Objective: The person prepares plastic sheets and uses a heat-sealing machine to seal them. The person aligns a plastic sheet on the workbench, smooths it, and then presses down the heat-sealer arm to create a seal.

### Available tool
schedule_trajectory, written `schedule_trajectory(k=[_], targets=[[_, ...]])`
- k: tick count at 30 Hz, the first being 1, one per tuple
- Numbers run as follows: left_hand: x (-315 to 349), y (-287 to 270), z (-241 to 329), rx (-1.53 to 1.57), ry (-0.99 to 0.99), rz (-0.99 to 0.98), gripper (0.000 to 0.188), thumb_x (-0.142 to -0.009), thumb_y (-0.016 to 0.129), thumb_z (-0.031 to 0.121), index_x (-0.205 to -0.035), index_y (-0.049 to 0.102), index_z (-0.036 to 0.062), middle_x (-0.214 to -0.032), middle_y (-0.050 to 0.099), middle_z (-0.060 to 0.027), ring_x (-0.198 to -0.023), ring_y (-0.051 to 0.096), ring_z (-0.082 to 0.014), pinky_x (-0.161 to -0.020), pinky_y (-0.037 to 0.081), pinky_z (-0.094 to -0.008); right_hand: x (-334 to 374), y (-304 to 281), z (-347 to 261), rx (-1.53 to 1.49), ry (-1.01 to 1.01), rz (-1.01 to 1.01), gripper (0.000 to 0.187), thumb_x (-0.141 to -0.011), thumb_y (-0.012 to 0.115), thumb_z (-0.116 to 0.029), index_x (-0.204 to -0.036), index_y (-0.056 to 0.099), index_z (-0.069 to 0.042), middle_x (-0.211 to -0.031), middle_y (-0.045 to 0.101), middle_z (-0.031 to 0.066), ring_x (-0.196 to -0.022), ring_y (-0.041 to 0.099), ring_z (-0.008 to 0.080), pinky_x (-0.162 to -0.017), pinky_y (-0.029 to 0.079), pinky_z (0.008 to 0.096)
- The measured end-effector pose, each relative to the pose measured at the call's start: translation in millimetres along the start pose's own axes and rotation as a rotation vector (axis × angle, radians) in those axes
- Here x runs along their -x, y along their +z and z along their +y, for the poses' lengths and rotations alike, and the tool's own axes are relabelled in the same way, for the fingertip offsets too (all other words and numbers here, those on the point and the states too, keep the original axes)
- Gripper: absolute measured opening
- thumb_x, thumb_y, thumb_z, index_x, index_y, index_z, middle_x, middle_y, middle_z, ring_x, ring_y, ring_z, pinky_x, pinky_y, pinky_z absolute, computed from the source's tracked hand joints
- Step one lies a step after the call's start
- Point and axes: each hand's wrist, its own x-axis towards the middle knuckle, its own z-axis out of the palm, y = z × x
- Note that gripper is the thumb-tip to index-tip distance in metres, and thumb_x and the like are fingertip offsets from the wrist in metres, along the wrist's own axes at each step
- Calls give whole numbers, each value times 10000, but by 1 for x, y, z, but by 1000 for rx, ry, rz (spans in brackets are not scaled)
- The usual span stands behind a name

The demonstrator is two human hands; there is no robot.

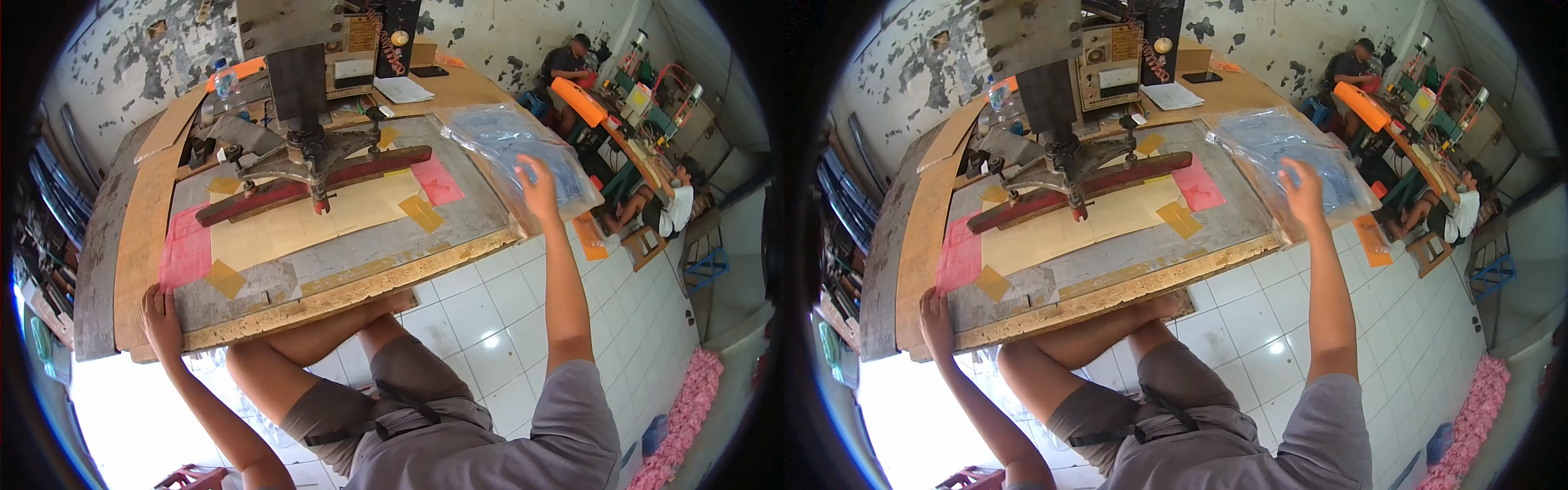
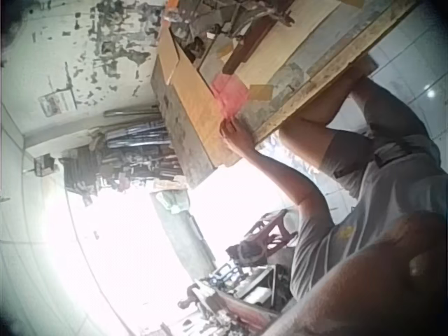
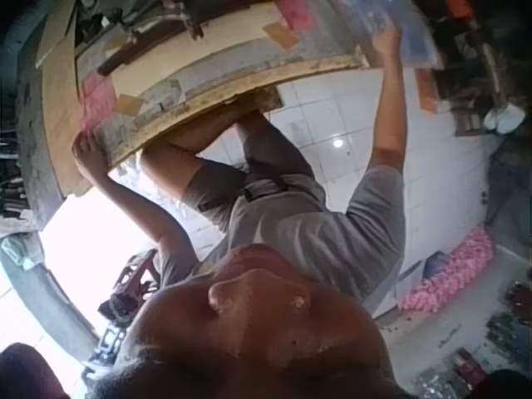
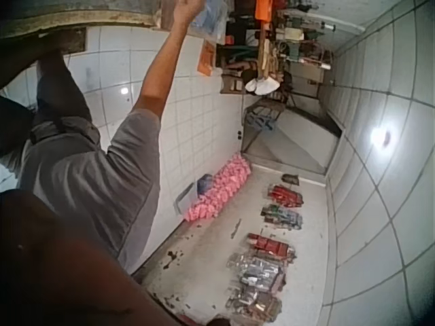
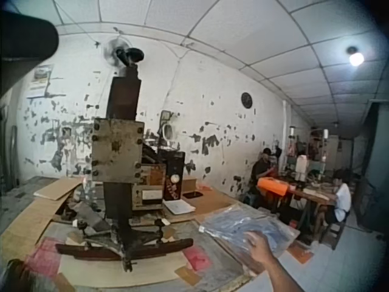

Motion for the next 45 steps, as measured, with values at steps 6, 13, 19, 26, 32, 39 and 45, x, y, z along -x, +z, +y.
schedule_trajectory(k=[6, 13, 19, 26, 32, 39, 45], targets=[[1, 8, -8, -9, 55, 14, 416, -1023, 633, 358, -1298, 670, 48, -1359, 661, -149, -1289, 589, -378, -1097, 439, -473, 19, -10, 97, 499, 251, 0, 436, -983, 691, -428, -1198, 751, -53, -1244, 720, 149, -1168, 658, 342, -1022, 492, 457], [0, 15, -12, 30, 54, 19, 393, -1012, 647, 343, -1276, 678, 54, -1341, 671, -130, -1290, 587, -359, -1102, 433, -467, -34, -65, 152, 412, 169, -342, 293, -978, 678, -350, -1065, 776, -88, -1085, 738, 182, -973, 702, 394, -858, 543, 509], [1, 4, -13, -6, 77, 31, 395, -1021, 645, 340, -1272, 677, 36, -1310, 681, -163, -1260, 613, -374, -1078, 458, -463, -114, -130, 45, 253, 220, 385, 312, -1037, 613, -336, -1142, 746, -74, -967, 746, 166, -901, 724, 356, -814, 544, 430], [29, 1, 19, 429, 89, 174, 372, -1084, 579, 314, -1266, 689, 9, -1244, 716, -155, -1192, 658, -281, -1043, 490, -405, -50, -141, -206, -1029, 423, -154, 500, -1050, 660, -211, -1523, 515, -134, -881, 651, -10, -757, 622, 62, -687, 503, 214], [167, -18, 184, 1111, 423, -823, 1139, -884, 614, 809, -1543, 399, -94, -1576, 464, -244, -1482, 424, -335, -1228, 292, -452, 50, -58, -278, -1537, 575, -500, 568, -1076, 604, -278, -1582, 432, -84, -1109, 688, 79, -1082, 724, 304, -858, 601, 378], [189, -9, 146, 1513, 233, -923, 1253, -807, 761, 762, -1631, 248, -30, -1605, 412, -266, -1445, 495, -335, -1145, 419, -504, 83, 7, -325, -1917, 418, -226, 712, -1077, 535, -349, -1629, 283, 23, -1409, 613, 167, -1457, 487, 386, -1224, 355, 503], [171, -1, 146, 1260, -86, -298, 682, -1031, 701, 198, -1567, 341, -24, -1317, 690, -207, -1076, 747, -281, -849, 608, -337, 87, 30, -334, -1150, 320, -334, 634, -962, 756, -82, -1516, 473, 43, -1294, 680, 143, -1236, 639, 196, -1020, 493, 352]])
